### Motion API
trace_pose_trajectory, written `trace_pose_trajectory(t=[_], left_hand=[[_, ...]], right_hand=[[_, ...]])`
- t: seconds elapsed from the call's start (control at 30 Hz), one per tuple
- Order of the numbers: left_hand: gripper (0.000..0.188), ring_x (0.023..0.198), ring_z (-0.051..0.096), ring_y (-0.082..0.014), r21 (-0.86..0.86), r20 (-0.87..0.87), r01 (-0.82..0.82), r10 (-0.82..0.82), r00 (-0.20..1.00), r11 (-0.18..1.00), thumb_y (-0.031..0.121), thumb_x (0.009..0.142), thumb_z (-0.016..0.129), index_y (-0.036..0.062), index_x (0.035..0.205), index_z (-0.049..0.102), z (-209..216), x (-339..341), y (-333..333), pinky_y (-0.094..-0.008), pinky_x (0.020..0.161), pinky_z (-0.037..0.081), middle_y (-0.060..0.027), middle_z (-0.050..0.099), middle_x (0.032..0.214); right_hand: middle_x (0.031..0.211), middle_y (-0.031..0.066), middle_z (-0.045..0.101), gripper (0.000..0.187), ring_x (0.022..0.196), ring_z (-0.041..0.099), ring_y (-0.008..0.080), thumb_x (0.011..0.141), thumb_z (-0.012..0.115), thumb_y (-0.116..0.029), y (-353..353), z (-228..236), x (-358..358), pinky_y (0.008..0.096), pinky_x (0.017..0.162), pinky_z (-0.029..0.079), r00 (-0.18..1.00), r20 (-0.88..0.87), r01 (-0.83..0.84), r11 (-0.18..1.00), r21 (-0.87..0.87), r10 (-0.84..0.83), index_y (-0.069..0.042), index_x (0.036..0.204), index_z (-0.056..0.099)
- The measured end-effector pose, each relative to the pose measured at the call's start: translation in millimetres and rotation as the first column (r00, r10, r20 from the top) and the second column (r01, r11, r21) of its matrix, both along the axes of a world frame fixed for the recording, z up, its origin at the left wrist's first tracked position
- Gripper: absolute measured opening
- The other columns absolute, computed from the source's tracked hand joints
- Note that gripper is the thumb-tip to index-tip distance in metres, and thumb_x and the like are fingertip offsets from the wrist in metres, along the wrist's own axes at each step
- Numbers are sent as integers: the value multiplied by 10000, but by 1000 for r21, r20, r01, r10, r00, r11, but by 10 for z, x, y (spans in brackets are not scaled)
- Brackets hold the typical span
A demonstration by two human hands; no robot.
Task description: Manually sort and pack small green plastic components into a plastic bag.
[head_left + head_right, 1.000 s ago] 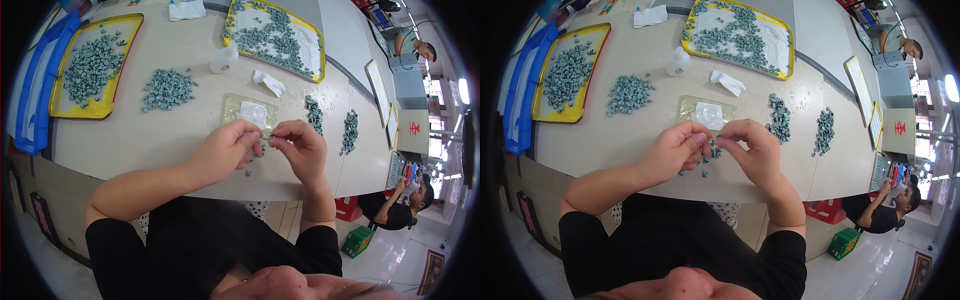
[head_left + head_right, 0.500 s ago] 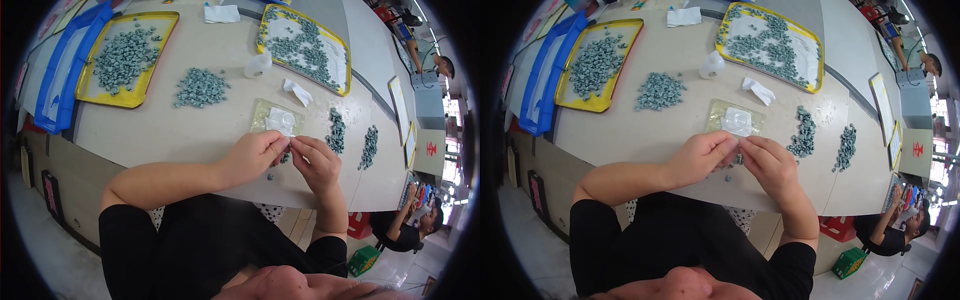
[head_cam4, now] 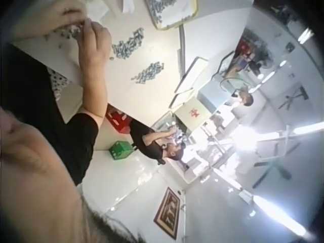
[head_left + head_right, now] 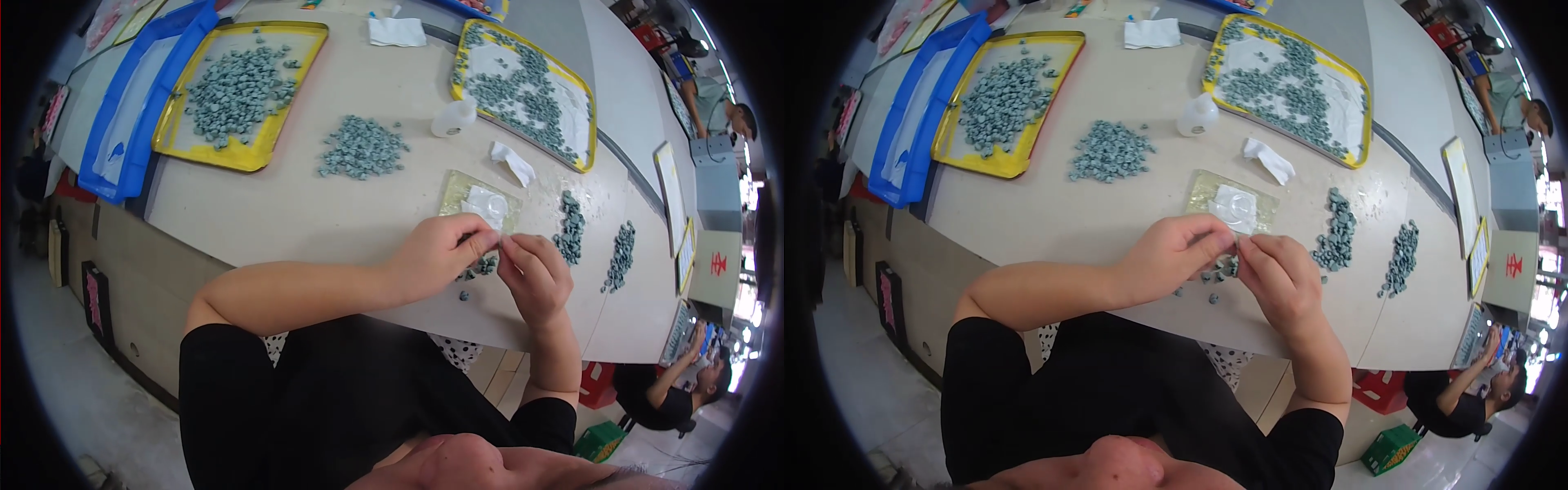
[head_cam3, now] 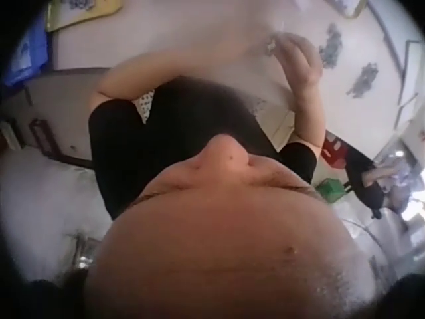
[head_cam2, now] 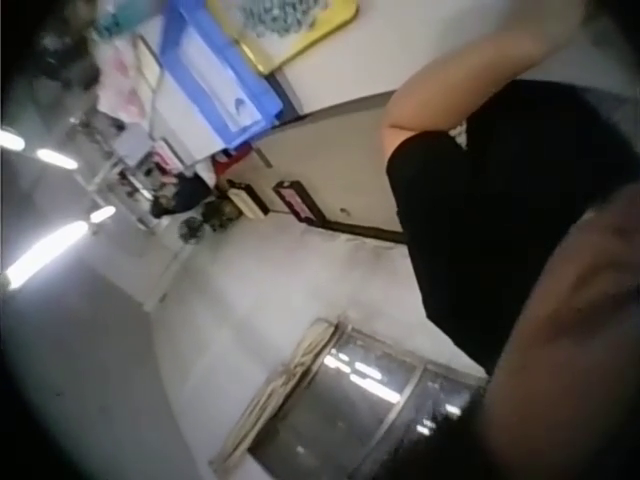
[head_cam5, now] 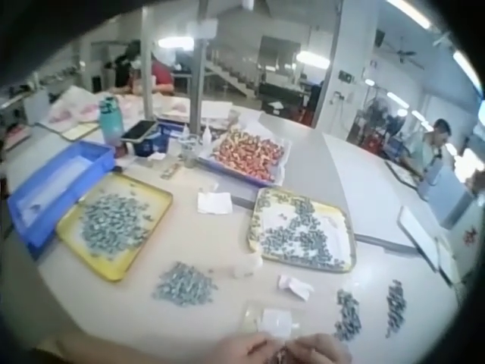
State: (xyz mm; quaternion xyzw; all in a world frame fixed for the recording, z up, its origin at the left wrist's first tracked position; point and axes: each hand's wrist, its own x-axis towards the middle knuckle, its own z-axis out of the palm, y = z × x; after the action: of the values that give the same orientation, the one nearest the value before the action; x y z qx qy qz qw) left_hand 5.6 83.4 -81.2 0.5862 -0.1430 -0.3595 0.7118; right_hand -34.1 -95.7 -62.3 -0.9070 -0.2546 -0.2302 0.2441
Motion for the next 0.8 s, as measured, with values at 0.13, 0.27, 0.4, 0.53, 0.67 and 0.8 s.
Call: trace_pose_trajectory(t=[0.13,0.27,0.4,0.53,0.67,0.8], left_hand=[[188,591,362,-36,-98,-162,-131,114,980,987,153,969,406,41,1047,536,-80,7,-156,-191,518,325,16,456,765],[179,579,317,-36,-185,-326,-192,124,937,964,120,965,383,44,1062,513,-91,53,-328,-187,515,306,8,452,792],[153,587,350,-37,-178,-364,-280,201,909,943,144,964,415,43,1034,506,-131,79,-402,-184,517,324,-5,489,818],[175,576,376,-24,-143,-291,-276,226,930,951,185,947,495,33,1029,526,-167,90,-428,-180,500,331,11,496,767],[209,563,375,-12,-134,-234,-254,218,947,958,201,932,534,21,1032,566,-246,114,-396,-179,490,327,48,469,683],[202,561,360,-18,-99,-231,-280,252,940,955,165,922,547,11,1045,594,-230,118,-390,-181,505,315,46,464,669]], right_hand=[[823,106,619,273,690,602,227,631,706,89,-301,-95,115,287,589,484,999,42,26,994,-103,-21,11,885,645],[840,95,615,279,683,595,210,629,708,79,-556,-192,178,289,585,482,996,80,51,983,-179,-37,1,890,651],[916,92,596,320,742,597,217,666,598,-30,-663,-259,167,313,643,486,997,81,24,975,-223,-6,30,978,632],[867,85,616,278,689,608,204,619,711,57,-629,-283,208,283,571,486,992,125,25,975,-219,3,17,887,652],[884,92,614,267,697,611,206,625,704,34,-602,-274,223,287,571,486,993,119,17,966,-259,14,22,888,658],[889,93,614,275,705,613,207,622,706,42,-569,-275,236,290,576,486,993,117,10,965,-262,22,20,893,660]])
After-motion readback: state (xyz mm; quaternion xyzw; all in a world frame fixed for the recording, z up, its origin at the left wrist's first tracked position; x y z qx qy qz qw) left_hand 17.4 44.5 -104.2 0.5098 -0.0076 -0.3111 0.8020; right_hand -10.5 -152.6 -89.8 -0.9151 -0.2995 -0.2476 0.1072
